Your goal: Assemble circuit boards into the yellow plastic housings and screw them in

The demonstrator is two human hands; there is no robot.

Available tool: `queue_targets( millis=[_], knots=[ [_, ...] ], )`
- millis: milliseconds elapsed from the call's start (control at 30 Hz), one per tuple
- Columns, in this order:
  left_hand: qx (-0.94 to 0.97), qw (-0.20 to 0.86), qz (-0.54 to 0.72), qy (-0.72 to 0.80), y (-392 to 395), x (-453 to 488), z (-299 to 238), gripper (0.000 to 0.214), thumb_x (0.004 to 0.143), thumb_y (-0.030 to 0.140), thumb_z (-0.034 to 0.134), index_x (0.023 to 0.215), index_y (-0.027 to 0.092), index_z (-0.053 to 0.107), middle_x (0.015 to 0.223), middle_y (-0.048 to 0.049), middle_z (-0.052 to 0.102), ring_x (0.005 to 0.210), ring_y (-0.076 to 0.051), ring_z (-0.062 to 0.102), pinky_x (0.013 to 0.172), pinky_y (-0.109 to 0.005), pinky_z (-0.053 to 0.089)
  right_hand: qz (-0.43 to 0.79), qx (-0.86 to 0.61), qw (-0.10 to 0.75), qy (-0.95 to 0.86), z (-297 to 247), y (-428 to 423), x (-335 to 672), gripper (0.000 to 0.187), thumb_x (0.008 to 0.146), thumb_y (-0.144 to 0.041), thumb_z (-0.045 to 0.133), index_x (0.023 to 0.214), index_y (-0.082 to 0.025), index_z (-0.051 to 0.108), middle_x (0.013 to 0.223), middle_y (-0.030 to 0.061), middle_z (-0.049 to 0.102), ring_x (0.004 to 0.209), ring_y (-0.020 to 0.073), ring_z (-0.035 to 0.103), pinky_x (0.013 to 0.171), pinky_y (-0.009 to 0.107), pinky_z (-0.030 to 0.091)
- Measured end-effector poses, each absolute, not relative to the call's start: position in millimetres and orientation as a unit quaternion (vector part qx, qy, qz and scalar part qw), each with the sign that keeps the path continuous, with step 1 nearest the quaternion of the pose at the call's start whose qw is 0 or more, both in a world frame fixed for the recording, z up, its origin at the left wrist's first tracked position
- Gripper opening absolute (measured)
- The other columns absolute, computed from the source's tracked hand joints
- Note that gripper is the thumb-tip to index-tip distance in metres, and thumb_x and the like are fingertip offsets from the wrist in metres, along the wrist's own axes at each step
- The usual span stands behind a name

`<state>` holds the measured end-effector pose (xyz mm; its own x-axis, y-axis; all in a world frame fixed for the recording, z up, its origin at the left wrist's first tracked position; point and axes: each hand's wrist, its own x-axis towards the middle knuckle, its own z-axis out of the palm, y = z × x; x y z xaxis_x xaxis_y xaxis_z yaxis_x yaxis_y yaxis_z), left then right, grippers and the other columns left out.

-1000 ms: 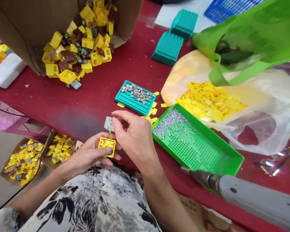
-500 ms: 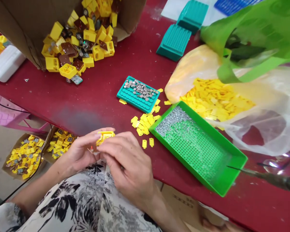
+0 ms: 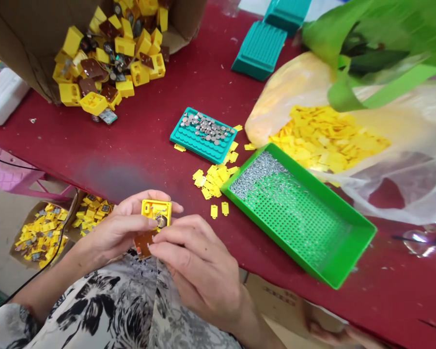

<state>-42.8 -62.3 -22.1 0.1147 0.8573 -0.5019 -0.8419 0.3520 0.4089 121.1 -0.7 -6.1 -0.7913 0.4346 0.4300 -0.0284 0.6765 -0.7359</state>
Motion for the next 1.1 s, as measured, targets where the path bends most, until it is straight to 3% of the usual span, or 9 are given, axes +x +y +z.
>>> queue_targets(
  millis=[133, 367, 733, 1100],
  knots=[
    [0.016, 0.742, 0.549, 0.384, -59, -38, -21, 0.028, 0.07, 0.024, 0.082, 0.09, 0.015, 0.065, 0.091, -0.0046, 0.074, 0.071, -0.011, 0.065, 0.067, -0.022, 0.048, 0.4, -0.11, 0.3, -0.859, -9, -2, 123, 0.028, 0.084, 0.004, 0.055, 0.102, -0.015, 0.064, 0.098, 0.005, 0.069, 0.095, 0.0166, 0.06, 0.082, 0.034, 0.054],
    [0.046, 0.725, 0.545, 0.419, -55, -33, -19, 0.027, 0.066, 0.012, 0.077, 0.089, 0.016, 0.063, 0.091, -0.0021, 0.072, 0.066, -0.009, 0.063, 0.064, -0.022, 0.046, 0.371, -0.108, 0.303, -0.871, -9, -2, 131, 0.024, 0.087, -0.002, 0.057, 0.104, -0.017, 0.065, 0.101, 0.0039, 0.069, 0.098, 0.0171, 0.06, 0.085, 0.033, 0.055],
    [0.068, 0.731, 0.561, 0.384, -59, -33, -19, 0.031, 0.074, 0.016, 0.079, 0.102, 0.018, 0.065, 0.096, -0.0048, 0.075, 0.084, -0.014, 0.068, 0.078, -0.026, 0.05, 0.373, -0.109, 0.311, -0.868, -3, 5, 135, 0.028, 0.08, 0.005, 0.057, 0.1, -0.015, 0.063, 0.095, 0.0066, 0.069, 0.092, 0.0171, 0.064, 0.079, 0.035, 0.058],
    [0.091, 0.724, 0.552, 0.404, -59, -34, -18, 0.025, 0.077, 0.017, 0.075, 0.1, 0.019, 0.066, 0.098, -0.0048, 0.073, 0.086, -0.014, 0.066, 0.074, -0.024, 0.051, 0.383, -0.109, 0.309, -0.864, -8, 5, 136, 0.029, 0.081, 0.006, 0.055, 0.1, -0.014, 0.062, 0.096, 0.007, 0.068, 0.095, 0.0159, 0.062, 0.083, 0.033, 0.057]
  ],
)
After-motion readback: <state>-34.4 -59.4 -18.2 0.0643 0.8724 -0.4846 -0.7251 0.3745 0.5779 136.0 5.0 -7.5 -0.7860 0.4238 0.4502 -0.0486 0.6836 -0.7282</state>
